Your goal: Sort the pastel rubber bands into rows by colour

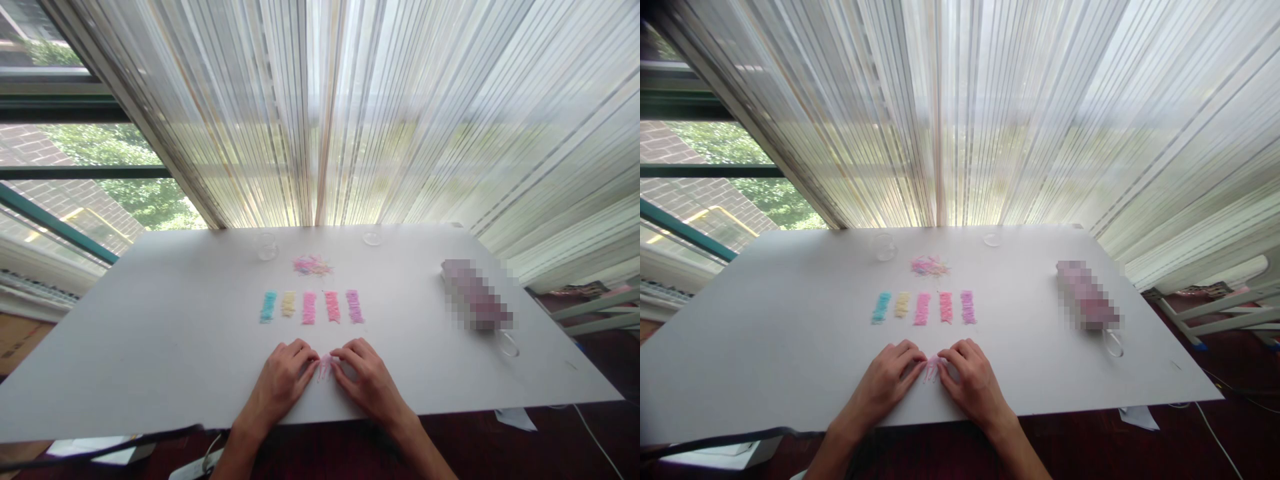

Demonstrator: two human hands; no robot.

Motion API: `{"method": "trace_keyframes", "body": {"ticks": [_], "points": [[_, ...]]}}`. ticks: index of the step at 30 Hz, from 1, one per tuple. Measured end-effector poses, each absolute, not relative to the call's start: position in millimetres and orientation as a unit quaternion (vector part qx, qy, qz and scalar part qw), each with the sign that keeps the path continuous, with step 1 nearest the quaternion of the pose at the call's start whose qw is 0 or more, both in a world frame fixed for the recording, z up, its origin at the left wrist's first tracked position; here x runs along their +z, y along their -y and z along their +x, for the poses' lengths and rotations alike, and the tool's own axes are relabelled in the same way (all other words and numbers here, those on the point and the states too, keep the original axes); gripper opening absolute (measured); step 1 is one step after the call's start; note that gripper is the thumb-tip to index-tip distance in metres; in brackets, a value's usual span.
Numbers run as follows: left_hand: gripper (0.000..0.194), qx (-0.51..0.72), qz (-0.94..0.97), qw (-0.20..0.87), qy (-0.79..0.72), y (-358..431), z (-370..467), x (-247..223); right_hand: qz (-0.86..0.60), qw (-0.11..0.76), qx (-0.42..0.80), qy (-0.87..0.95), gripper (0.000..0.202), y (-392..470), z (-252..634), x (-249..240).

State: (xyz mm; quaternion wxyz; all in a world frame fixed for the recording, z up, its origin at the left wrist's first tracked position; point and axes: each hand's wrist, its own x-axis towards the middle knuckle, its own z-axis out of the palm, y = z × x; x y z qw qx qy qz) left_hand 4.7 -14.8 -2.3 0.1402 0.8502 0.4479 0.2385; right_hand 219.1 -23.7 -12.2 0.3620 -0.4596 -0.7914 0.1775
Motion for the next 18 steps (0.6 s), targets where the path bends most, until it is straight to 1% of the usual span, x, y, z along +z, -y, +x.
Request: {"method": "trace_keyframes", "body": {"ticks": [5,13,18], "points": [[0.014,0.249,0.848,0.143,-0.446,16.0,5.3,-1.5,-0.455,0.371,0.170,0.792,0.018,21.5,215.8,-13.9],[0.015,0.271,0.841,0.160,-0.440,15.0,9.9,0.7,-0.453,0.382,0.164,0.789,0.013,18.3,213.6,-18.3],[0.013,0.284,0.827,0.183,-0.450,16.0,10.4,3.1,-0.439,0.408,0.163,0.783,0.015,19.1,214.6,-16.7]]}}
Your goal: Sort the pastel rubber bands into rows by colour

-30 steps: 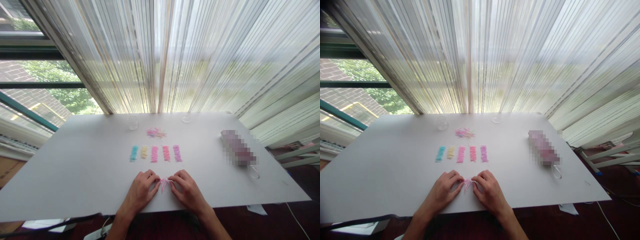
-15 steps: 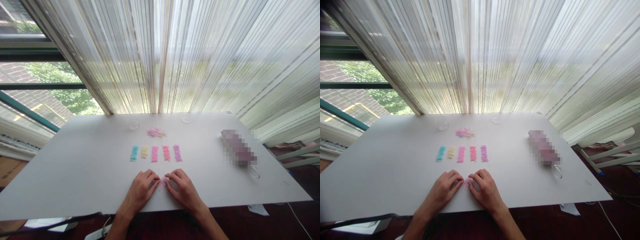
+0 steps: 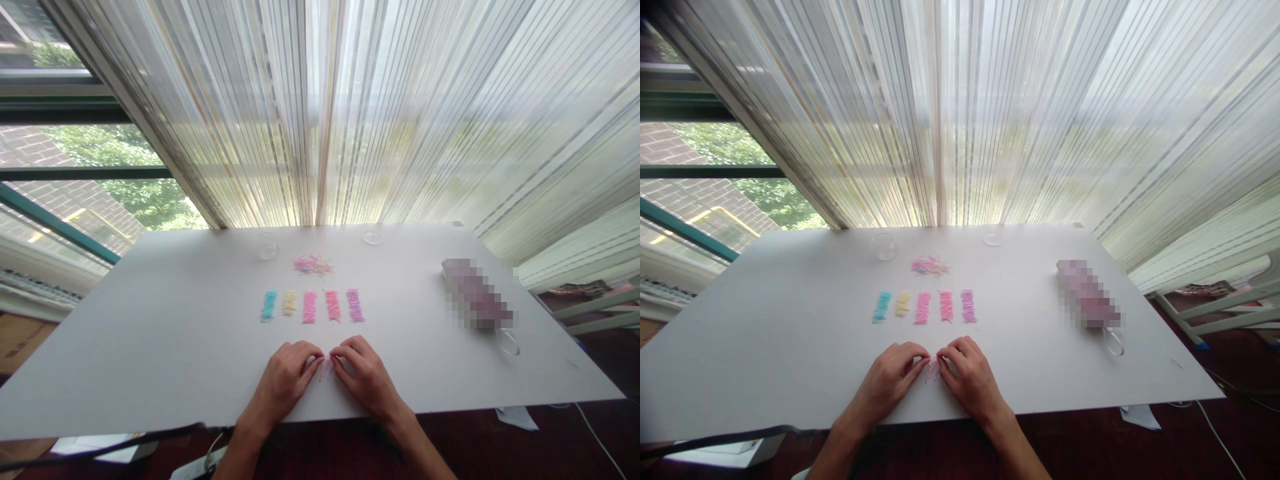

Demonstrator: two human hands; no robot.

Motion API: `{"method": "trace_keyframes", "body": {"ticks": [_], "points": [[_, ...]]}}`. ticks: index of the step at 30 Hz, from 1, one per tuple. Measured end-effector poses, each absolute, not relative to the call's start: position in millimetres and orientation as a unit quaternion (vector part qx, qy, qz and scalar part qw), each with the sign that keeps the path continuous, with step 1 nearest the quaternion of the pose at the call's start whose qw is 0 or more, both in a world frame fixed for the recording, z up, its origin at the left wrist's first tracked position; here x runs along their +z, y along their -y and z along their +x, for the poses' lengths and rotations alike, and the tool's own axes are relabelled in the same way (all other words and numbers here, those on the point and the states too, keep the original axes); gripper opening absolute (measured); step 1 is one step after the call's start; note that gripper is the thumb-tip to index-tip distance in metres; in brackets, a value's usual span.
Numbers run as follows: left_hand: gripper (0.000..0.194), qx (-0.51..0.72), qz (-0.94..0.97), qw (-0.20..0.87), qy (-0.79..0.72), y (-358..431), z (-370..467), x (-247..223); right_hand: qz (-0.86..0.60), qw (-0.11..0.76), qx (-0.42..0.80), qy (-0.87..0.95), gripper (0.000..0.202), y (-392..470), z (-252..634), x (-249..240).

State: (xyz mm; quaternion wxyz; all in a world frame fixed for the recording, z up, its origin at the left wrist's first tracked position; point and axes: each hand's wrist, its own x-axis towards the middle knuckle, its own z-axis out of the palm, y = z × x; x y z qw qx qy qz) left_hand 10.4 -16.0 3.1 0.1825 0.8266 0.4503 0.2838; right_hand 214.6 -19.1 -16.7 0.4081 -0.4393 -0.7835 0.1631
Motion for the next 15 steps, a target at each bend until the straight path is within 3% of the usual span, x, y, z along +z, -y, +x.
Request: {"method": "trace_keyframes", "body": {"ticks": [9,15], "points": [[0.012,0.331,0.800,0.207,-0.456,15.5,9.4,2.9,-0.427,0.437,0.147,0.778,0.015,19.8,214.4,-12.5],[0.012,0.374,0.758,0.281,-0.454,12.8,11.4,3.9,-0.428,0.448,0.152,0.770,0.012,17.0,214.5,-10.9]]}}
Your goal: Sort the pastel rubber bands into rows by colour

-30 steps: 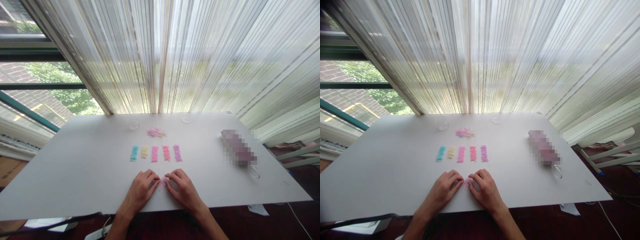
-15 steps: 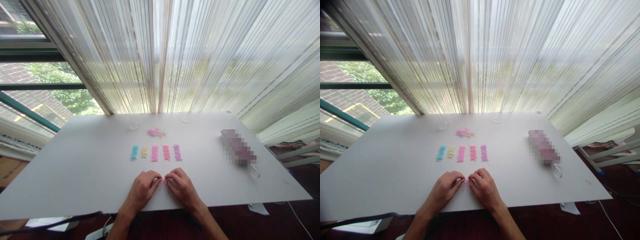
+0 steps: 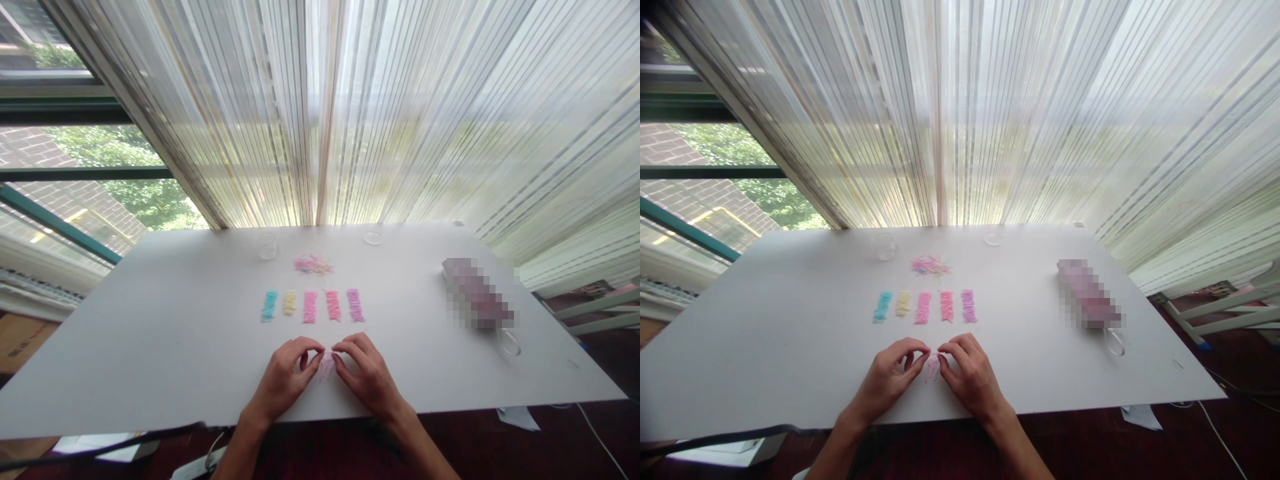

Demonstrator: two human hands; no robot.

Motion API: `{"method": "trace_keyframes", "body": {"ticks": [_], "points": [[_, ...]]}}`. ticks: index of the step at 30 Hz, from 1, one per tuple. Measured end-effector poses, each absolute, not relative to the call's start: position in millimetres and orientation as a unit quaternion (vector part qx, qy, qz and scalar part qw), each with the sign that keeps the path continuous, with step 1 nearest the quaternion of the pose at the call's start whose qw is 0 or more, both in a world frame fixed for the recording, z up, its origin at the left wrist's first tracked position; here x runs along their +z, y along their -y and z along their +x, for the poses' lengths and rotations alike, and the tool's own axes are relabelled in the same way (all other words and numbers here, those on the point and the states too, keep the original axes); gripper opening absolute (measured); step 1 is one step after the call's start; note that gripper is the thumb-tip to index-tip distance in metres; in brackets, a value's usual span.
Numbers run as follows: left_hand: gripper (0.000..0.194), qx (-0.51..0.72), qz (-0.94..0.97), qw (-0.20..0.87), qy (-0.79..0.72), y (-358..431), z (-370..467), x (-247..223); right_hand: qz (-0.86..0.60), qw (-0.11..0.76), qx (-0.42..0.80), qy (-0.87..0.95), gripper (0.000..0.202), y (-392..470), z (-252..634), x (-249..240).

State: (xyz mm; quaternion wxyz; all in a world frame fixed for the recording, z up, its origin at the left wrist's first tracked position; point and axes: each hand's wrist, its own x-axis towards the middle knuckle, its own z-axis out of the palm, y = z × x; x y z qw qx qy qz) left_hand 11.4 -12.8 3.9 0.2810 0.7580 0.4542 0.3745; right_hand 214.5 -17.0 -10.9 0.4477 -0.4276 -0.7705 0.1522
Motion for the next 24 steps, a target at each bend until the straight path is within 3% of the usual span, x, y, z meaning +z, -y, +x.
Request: {"method": "trace_keyframes", "body": {"ticks": [24], "points": [[0.012,0.326,0.759,0.273,-0.494,-5.3,21.7,1.5,-0.447,0.455,0.133,0.759,0.013,0.1,220.1,-11.6]]}}
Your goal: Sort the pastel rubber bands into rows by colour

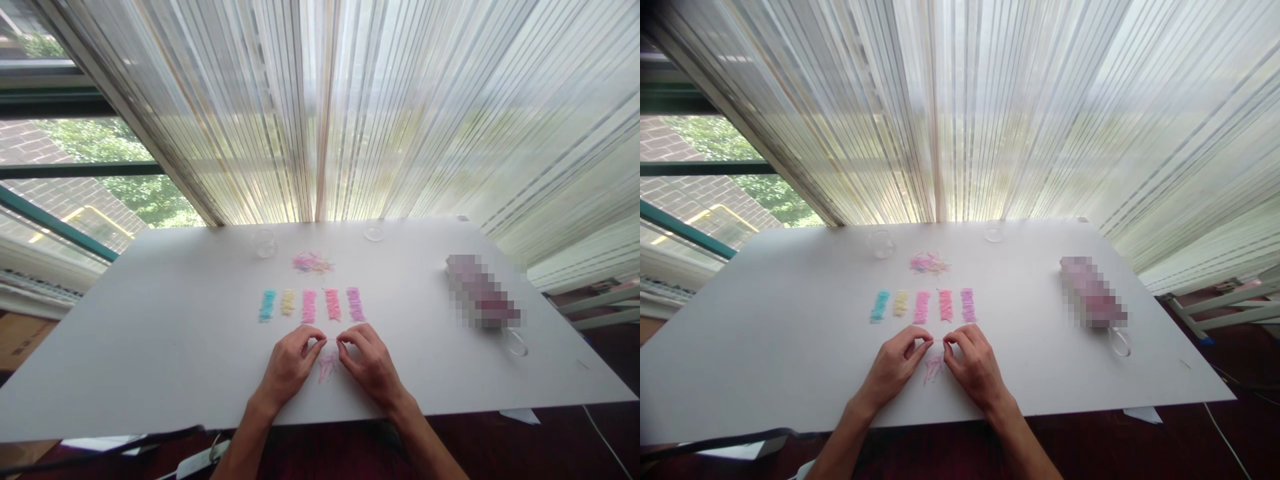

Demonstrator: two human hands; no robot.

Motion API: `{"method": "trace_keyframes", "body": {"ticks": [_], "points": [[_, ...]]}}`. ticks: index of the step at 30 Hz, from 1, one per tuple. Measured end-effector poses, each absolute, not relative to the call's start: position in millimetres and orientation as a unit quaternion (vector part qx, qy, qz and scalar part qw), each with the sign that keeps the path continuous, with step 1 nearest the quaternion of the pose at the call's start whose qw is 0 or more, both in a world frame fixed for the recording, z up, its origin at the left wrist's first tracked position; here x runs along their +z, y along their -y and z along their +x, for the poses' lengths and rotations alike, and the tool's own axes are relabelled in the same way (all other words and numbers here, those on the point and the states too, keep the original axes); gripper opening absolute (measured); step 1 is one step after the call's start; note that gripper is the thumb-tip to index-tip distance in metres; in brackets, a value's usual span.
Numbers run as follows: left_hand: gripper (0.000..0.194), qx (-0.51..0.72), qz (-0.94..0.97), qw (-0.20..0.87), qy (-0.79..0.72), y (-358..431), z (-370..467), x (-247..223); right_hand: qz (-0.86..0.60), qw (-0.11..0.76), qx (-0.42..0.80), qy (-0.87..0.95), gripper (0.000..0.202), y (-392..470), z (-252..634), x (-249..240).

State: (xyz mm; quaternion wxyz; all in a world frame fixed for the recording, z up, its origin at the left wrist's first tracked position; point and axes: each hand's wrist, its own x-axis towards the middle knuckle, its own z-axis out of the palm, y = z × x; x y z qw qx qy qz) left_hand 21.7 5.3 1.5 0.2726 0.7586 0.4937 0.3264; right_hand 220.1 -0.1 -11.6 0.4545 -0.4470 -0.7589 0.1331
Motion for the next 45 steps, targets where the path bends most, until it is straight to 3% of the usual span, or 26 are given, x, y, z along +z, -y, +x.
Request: {"method": "trace_keyframes", "body": {"ticks": [9,32,45], "points": [[0.012,0.316,0.730,0.140,-0.590,-17.2,39.5,0.0,-0.505,0.446,0.121,0.729,0.013,-3.1,222.7,-24.2],[0.019,0.323,0.708,0.199,-0.596,-19.9,30.4,-3.0,-0.526,0.436,0.138,0.717,0.016,-2.2,223.3,-21.0],[0.022,0.289,0.697,0.132,-0.643,-16.9,0.7,-4.0,-0.529,0.432,0.141,0.716,0.016,-2.7,222.4,-19.7]]}}
